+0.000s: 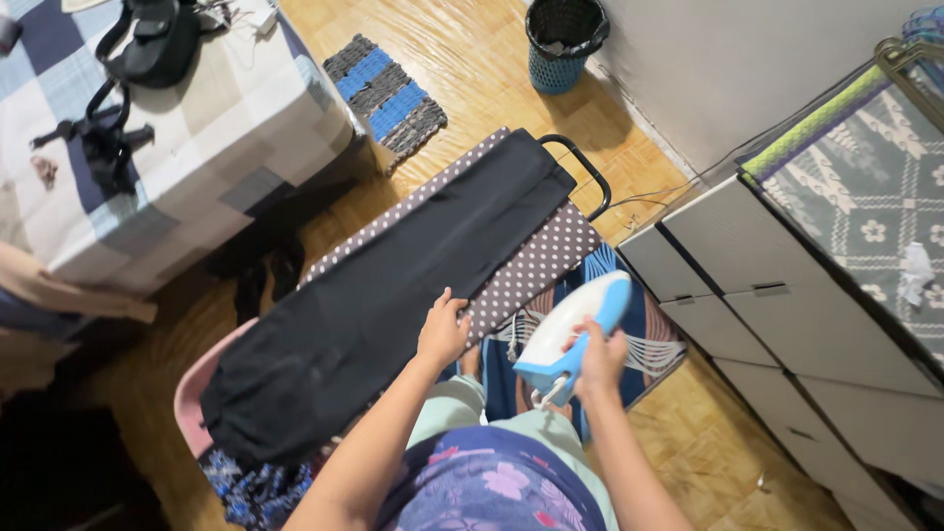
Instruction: The person irons a pair of black trousers on an ironing board, smoothing the fabric and adjusting the garment. After ironing, the person places the trousers on a hanger and hangs them in a wardrobe.
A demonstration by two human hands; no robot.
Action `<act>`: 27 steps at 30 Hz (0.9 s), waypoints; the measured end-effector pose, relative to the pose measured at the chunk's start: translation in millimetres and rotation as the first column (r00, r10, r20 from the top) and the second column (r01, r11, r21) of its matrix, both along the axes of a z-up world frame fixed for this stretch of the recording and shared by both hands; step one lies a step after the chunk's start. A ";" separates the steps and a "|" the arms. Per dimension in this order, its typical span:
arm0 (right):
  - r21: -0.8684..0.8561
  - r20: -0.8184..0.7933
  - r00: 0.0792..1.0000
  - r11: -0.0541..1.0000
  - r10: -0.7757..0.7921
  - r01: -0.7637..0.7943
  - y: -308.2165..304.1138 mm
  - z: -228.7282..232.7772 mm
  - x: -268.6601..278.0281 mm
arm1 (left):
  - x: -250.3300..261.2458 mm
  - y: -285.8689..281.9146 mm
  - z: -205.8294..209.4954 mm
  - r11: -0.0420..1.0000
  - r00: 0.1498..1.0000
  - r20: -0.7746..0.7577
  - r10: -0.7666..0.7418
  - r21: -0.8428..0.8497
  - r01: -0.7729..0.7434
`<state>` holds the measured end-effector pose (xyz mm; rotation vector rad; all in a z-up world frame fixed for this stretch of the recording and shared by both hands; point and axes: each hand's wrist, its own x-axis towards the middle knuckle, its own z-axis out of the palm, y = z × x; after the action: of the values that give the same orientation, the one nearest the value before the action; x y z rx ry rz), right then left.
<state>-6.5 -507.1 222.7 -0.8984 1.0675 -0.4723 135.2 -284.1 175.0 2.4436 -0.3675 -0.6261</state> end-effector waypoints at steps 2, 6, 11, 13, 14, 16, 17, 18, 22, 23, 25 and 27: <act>0.004 0.006 0.997 0.997 0.077 -0.077 23.7 -6.4 32.0 | 20.4 4.8 -0.7 0.997 0.998 0.013 -0.062 0.037 0.062; 0.067 -0.035 0.986 0.985 0.163 -0.161 64.8 -20.7 103.5 | 57.1 9.5 -7.6 0.970 0.971 0.082 -0.226 0.110 0.217; -0.009 -0.142 0.978 0.987 0.155 -0.158 83.1 -45.5 178.0 | 92.9 10.4 -24.2 0.937 0.913 0.221 -0.343 0.144 0.317; -0.079 -0.215 0.967 0.985 0.136 -0.156 80.7 -55.0 194.2 | 103.4 8.8 -32.6 0.922 0.881 0.275 -0.386 0.158 0.354; -0.114 -0.254 0.960 0.982 0.120 -0.153 78.3 -59.2 200.6 | 108.1 8.4 -36.7 0.907 0.861 0.288 -0.420 0.180 0.382; -0.151 -0.285 0.955 0.981 0.078 -0.126 66.9 -67.1 213.0 | 114.7 7.1 -45.1 0.876 0.818 0.315 -0.481 0.219 0.430; -0.151 -0.278 0.959 0.983 0.056 -0.101 57.1 -70.5 218.4 | 117.5 7.3 -49.2 0.861 0.804 0.311 -0.508 0.225 0.457; -0.150 -0.270 0.962 0.986 0.033 -0.076 46.3 -73.6 223.8 | 119.9 8.2 -53.2 0.845 0.788 0.306 -0.534 0.230 0.483; -0.189 -0.295 0.955 0.982 -0.031 -0.027 -3.9 -82.7 252.4 | 127.8 13.2 -66.1 0.794 0.765 0.218 -0.606 0.223 0.565; -0.195 -0.273 0.961 0.981 -0.050 -0.005 -16.5 -83.2 257.9 | 128.1 12.2 -68.6 0.791 0.761 0.220 -0.611 0.223 0.570; -0.247 -0.273 0.958 0.969 -0.091 0.021 -41.7 -84.1 270.9 | 127.5 13.2 -71.1 0.785 0.753 0.225 -0.618 0.230 0.576; -0.208 -0.269 0.960 0.978 -0.076 0.019 -57.8 -81.4 275.1 | 128.4 13.5 -71.8 0.781 0.752 0.218 -0.622 0.240 0.577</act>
<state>268.6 -564.9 141.2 -1.1463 1.3142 -0.5137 263.6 -270.6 103.1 2.5580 -1.3179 -0.5645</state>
